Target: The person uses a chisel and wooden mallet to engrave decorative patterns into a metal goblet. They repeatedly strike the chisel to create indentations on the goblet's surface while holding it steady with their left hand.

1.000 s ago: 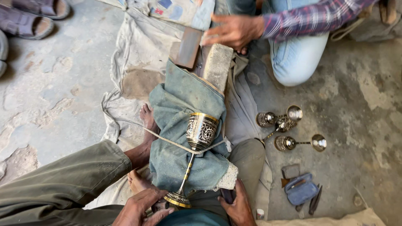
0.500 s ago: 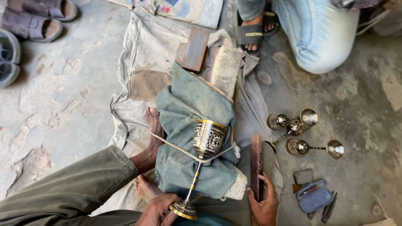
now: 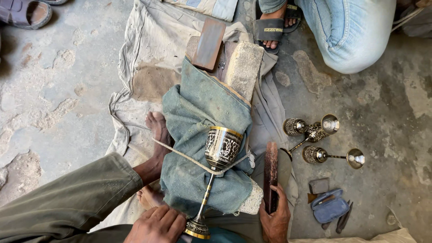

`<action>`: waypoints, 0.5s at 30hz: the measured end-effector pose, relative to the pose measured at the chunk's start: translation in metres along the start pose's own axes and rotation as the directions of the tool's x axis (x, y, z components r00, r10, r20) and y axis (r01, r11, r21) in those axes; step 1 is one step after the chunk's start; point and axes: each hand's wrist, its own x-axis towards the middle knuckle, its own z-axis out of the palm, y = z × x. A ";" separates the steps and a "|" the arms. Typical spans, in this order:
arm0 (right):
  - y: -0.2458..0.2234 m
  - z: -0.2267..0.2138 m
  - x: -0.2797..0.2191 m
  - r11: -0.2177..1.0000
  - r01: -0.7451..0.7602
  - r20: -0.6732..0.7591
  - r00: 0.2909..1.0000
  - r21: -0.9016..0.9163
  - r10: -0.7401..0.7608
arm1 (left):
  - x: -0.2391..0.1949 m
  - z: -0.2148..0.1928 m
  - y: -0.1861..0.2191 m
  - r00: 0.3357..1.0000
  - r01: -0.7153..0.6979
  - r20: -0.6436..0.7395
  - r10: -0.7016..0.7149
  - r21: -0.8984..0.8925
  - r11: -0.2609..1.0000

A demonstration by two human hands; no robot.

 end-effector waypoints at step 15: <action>-0.007 -0.007 0.008 0.975 -0.131 0.081 0.990 0.179 0.118 | 0.022 -0.090 -0.025 0.928 0.322 0.224 -0.296 -0.088 0.943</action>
